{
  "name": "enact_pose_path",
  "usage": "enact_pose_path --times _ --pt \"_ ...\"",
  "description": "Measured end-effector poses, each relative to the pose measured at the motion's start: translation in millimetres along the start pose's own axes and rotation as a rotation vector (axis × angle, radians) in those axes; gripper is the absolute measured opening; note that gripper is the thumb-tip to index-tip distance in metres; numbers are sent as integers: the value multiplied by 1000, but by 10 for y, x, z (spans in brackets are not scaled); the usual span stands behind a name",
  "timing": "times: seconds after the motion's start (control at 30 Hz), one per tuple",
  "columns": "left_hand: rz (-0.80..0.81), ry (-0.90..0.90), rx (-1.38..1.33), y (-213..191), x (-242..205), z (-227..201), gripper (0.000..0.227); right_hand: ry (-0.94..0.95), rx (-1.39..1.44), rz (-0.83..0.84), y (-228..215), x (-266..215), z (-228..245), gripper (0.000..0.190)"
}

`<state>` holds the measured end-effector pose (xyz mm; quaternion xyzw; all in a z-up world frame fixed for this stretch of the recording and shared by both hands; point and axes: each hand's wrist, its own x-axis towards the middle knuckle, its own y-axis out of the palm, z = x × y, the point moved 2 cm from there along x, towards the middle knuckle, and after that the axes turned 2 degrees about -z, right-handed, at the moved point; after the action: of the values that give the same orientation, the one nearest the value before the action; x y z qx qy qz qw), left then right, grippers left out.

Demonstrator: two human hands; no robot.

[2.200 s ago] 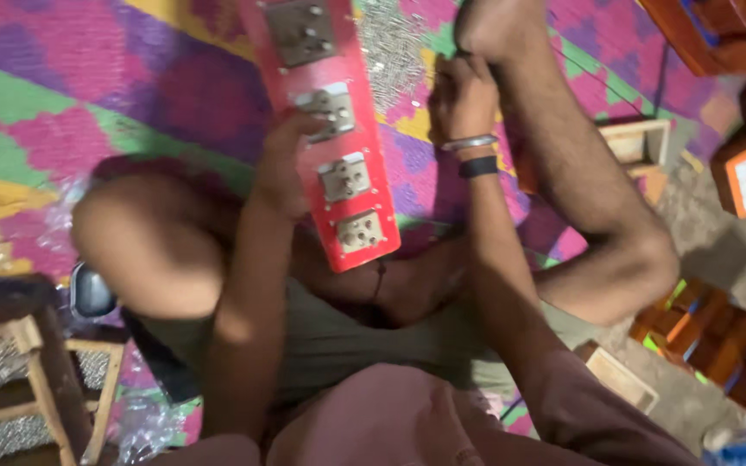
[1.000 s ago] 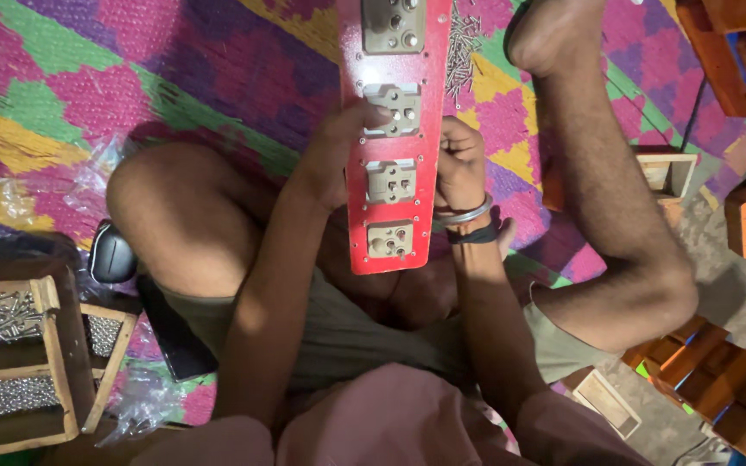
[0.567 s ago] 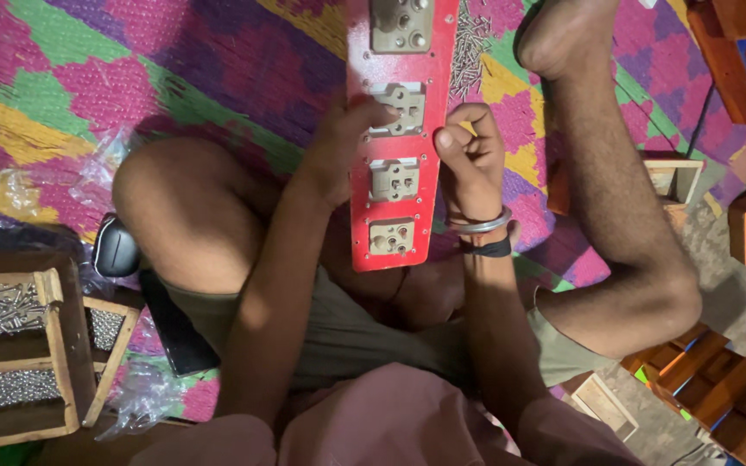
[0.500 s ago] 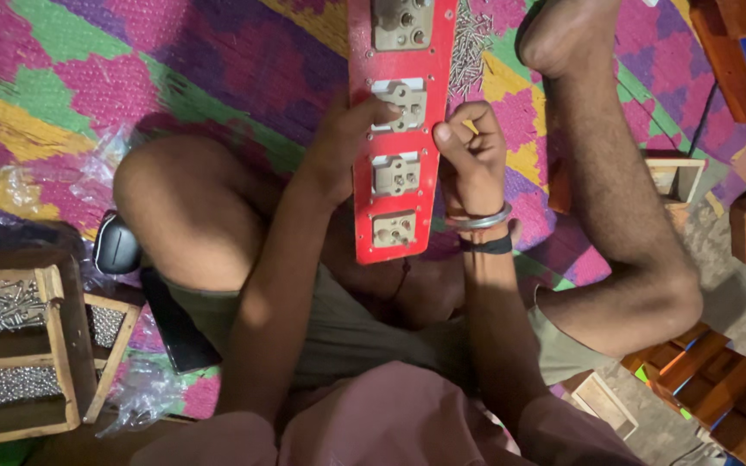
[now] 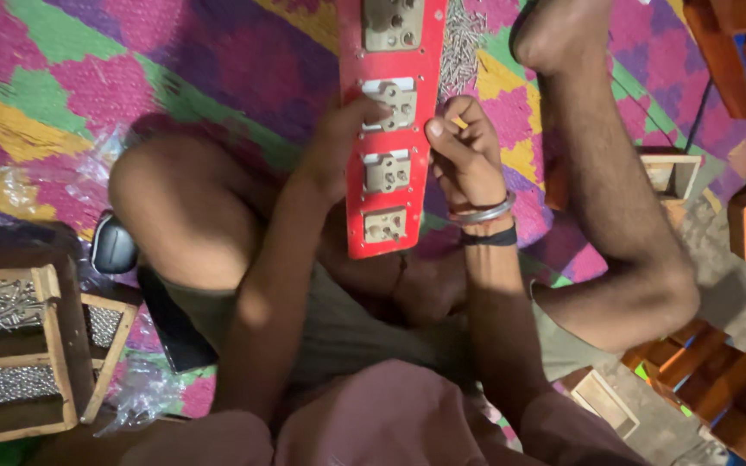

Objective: The person sits on a colorful mat and assembles a red electrical switchboard by inserting small metal screws into the screw terminals of multiple white socket modules. The person handles the switchboard and screws by hand, repeatedly picking up screws and tightening them into the modules.

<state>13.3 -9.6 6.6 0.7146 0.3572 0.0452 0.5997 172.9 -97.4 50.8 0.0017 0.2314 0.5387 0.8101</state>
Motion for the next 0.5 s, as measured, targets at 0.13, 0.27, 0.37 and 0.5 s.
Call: enact_pose_path --times 0.13,0.27,0.37,0.5 --pt "19 37 8 13 4 -23 33 45 101 24 20 11 2 17" --pt "-5 -44 -49 -18 9 0 34 70 310 98 -1 22 -62 23" --pt "-9 -19 -2 -90 35 70 36 66 357 91 -58 -8 -143 25" --pt "-78 63 140 -351 165 247 33 31 17 -58 -119 22 -233 18"
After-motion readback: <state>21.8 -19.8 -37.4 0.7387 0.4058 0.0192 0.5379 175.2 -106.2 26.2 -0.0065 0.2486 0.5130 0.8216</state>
